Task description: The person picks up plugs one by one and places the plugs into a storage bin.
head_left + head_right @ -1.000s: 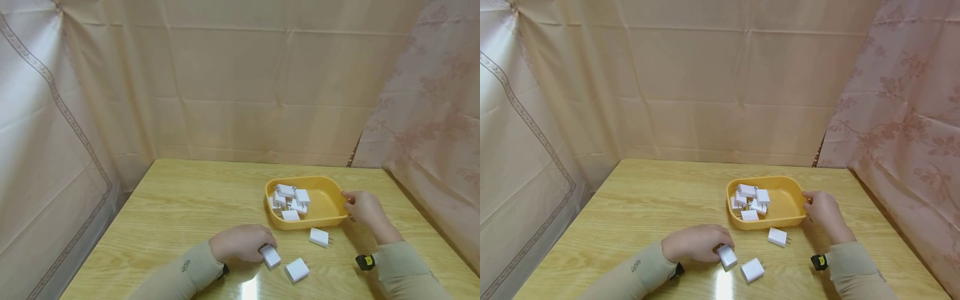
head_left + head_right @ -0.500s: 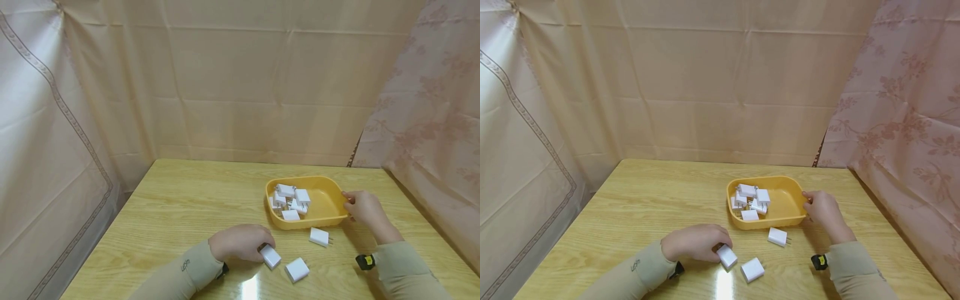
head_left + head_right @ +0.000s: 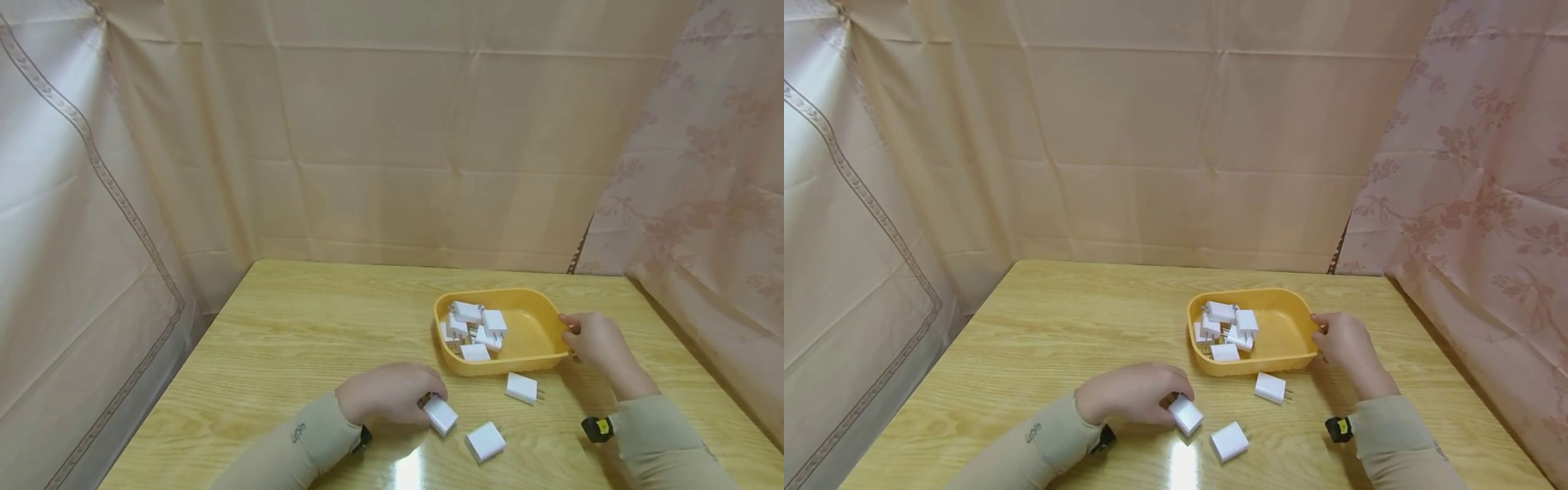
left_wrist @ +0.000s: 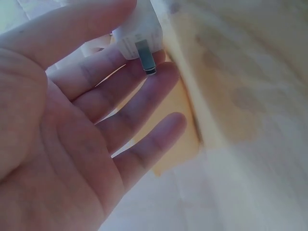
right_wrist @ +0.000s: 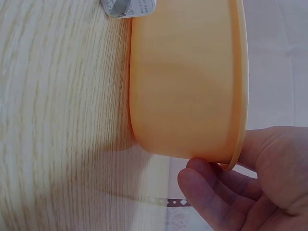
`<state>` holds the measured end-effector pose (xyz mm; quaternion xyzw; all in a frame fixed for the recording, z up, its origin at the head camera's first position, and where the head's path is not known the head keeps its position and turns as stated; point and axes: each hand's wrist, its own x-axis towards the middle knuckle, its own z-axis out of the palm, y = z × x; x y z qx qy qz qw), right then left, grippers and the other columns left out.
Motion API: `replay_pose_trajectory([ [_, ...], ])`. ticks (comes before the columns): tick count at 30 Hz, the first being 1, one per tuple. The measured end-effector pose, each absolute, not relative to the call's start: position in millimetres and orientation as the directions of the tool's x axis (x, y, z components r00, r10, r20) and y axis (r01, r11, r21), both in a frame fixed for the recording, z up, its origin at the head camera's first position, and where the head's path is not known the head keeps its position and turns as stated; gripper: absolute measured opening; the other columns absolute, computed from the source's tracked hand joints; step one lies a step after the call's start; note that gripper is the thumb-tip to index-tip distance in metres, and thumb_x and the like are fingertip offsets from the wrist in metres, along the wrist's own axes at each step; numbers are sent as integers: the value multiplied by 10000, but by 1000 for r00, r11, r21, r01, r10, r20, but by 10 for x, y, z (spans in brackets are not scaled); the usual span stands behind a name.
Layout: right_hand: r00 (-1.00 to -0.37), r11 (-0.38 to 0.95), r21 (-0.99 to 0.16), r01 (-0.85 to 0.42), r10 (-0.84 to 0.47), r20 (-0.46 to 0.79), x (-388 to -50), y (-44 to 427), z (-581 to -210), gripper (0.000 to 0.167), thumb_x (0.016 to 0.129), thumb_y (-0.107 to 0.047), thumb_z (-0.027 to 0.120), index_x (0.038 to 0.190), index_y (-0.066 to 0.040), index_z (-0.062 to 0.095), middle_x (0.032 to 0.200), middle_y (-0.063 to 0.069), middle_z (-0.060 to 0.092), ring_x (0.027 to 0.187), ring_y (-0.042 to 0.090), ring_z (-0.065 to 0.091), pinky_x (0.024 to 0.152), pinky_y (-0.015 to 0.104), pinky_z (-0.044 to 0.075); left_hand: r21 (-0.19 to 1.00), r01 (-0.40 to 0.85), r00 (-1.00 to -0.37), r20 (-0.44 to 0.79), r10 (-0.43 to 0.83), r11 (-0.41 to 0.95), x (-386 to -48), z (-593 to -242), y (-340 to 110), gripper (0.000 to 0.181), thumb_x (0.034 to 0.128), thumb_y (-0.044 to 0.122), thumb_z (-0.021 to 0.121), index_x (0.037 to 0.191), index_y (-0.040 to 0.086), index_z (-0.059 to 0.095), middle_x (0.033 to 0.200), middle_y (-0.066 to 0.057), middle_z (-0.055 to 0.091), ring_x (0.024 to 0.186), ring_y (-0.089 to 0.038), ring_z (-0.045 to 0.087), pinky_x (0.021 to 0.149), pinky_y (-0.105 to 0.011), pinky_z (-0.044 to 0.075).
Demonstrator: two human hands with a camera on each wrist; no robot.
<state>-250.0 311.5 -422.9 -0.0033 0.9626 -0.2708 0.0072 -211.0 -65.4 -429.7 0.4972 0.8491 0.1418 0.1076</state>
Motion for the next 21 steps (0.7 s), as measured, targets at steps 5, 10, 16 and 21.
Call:
replay_pose_trajectory([
  [5, -1000, 853, -522, 2, -7, -15, -2491, 3116, -4224, 438, 968, -9, 574, 1377, 139, 524, 894, 156, 662, 601, 211, 605, 504, 325, 492, 355, 805, -497, -32, 867, 474, -2120, -4257, -698, 221, 867, 145, 793, 1079, 172, 737, 1059, 119, 659, 929, 15, 570, 817, -147, 463],
  [10, -1000, 855, -518, 3, -2, -9, -2480, 3103, -4214, 435, 961, -9, 579, 1370, 134, 535, 954, 197, 677, 598, 214, 614, 499, 320, 492, 367, 798, -502, -34, 864, 478, -2122, -4201, -721, 244, 904, 171, 781, 1142, 156, 732, 1132, 93, 668, 995, 4, 585, 847, -143, 465],
  [16, -1000, 853, -521, 9, -1, -18, -2479, 3102, -4201, 437, 959, -6, 580, 1371, 132, 534, 955, 200, 672, 598, 222, 615, 498, 317, 492, 368, 788, -518, -36, 854, 494, -2121, -4184, -715, 269, 907, 171, 784, 1168, 148, 724, 1149, 91, 667, 1002, -2, 586, 846, -142, 465],
  [21, -999, 850, -525, 28, 11, -36, -2499, 3109, -4207, 440, 964, -7, 583, 1378, 130, 530, 969, 208, 669, 615, 227, 615, 525, 332, 518, 363, 783, -535, -22, 844, 506, -2119, -4175, -718, 291, 896, 176, 793, 1178, 155, 724, 1159, 85, 666, 1014, -11, 588, 862, -155, 470],
])
